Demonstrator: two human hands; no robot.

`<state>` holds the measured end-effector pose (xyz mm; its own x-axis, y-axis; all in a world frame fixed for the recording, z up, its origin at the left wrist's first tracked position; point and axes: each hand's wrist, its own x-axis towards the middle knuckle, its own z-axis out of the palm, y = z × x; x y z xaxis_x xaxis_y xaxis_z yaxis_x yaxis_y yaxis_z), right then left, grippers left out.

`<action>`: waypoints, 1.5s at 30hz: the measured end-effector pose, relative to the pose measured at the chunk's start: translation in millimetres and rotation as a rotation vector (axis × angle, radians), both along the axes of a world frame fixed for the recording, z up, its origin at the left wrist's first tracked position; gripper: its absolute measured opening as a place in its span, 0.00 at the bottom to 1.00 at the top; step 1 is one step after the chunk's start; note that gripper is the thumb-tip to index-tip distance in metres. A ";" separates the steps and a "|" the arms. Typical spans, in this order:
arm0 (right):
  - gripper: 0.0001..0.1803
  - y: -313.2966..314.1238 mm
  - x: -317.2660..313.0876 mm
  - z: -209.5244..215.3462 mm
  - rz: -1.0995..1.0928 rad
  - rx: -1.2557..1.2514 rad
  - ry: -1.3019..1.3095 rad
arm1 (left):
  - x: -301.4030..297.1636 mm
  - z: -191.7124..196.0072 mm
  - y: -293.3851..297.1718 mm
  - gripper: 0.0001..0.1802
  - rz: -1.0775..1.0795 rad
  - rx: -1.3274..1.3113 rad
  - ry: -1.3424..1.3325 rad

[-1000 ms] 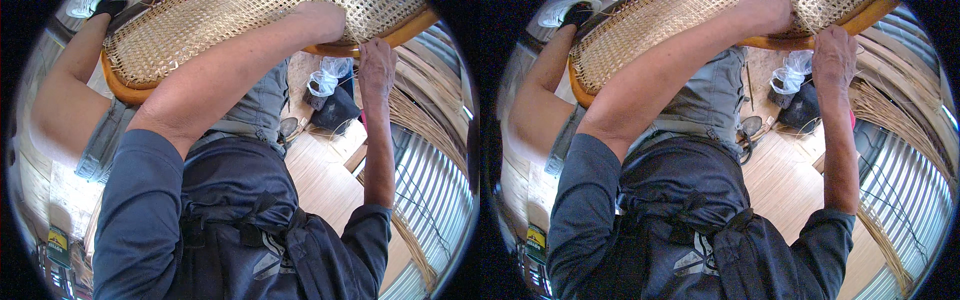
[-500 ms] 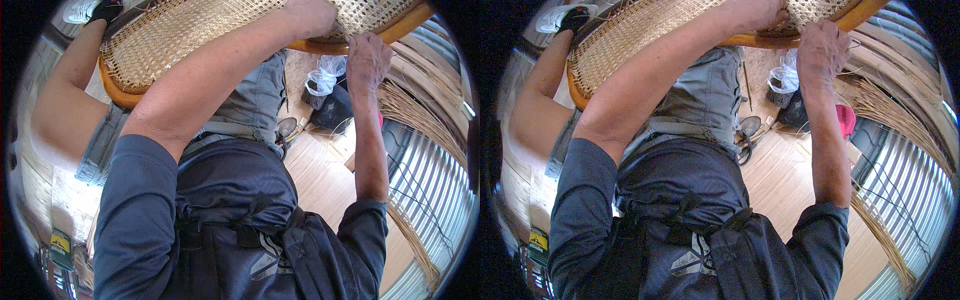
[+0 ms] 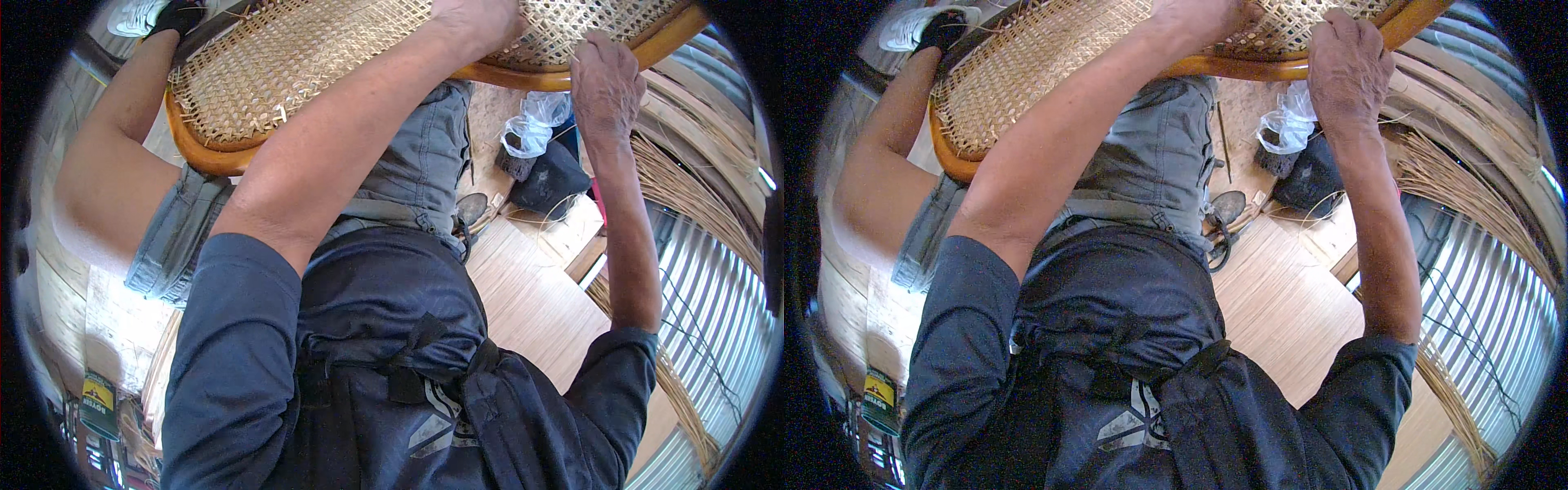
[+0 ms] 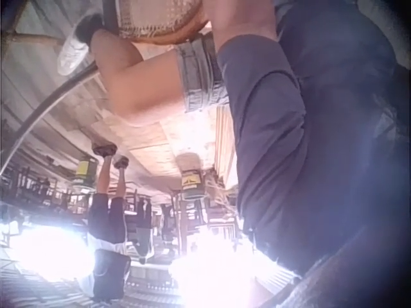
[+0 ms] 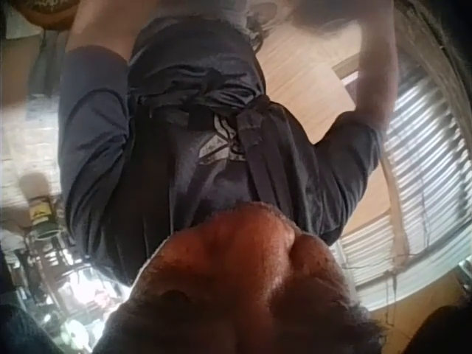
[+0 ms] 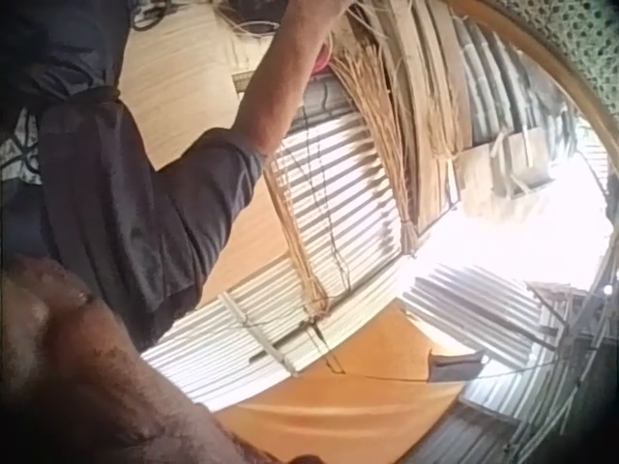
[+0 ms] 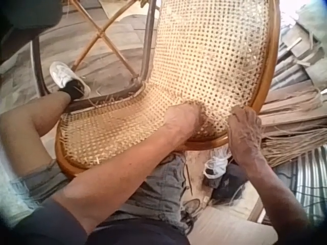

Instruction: Weaving and repairing a rattan chair seat using strips of cane.

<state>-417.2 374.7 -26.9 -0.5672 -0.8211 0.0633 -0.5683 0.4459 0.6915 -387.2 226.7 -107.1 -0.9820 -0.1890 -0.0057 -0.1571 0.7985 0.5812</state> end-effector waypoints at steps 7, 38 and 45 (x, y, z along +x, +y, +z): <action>0.11 -3.1 -7.4 -5.1 0.090 -0.065 -0.074 | 5.4 -36.1 -40.2 0.15 0.073 0.229 -0.085; 0.09 -17.0 14.6 -12.2 0.073 -0.495 -0.710 | 53.2 9.0 -54.9 0.16 -0.196 0.266 0.122; 0.07 -0.4 17.1 -16.4 -0.095 -0.439 -0.423 | 0.8 -38.8 2.4 0.15 -0.171 0.273 0.074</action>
